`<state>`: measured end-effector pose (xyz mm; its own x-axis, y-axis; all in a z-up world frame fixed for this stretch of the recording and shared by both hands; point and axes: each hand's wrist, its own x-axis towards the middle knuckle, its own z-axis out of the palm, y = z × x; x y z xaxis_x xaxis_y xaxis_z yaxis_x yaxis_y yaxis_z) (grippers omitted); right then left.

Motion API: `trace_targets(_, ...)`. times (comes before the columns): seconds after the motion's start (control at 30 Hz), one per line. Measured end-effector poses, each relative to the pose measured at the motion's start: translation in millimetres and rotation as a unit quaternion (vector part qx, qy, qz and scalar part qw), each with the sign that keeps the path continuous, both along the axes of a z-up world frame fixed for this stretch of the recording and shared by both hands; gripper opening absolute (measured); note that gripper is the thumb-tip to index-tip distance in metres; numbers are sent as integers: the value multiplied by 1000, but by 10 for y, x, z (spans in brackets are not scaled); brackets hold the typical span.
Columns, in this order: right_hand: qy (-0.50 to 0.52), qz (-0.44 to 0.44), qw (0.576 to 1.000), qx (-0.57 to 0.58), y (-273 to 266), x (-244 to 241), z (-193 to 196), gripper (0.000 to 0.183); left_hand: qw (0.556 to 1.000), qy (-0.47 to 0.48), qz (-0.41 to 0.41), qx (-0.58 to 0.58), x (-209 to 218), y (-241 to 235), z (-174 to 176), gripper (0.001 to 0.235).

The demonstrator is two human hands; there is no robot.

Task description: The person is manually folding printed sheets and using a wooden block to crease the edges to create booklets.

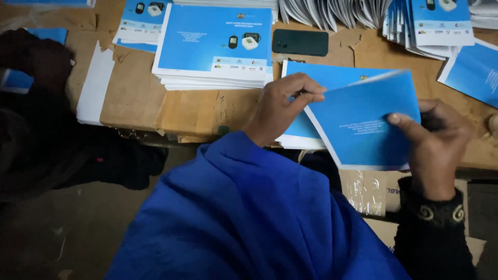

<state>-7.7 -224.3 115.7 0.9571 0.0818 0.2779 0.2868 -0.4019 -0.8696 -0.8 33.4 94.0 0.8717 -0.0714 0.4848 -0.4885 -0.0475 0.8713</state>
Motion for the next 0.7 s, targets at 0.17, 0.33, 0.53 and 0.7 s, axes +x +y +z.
trace_targets(0.17,71,-29,995,63,18,412,-318,23,998,28,26,42,114,84,-86,13)
trace_targets(0.33,119,14,978,173,308,669,-524,31,991,65,109,49,383,142,-393,6)
trace_targets(0.53,-85,30,965,-247,413,828,-980,45,959,63,153,230,768,222,-1091,20)
trace_targets(0.7,-85,153,931,-322,426,713,-1109,47,944,20,148,295,848,209,-1444,15)
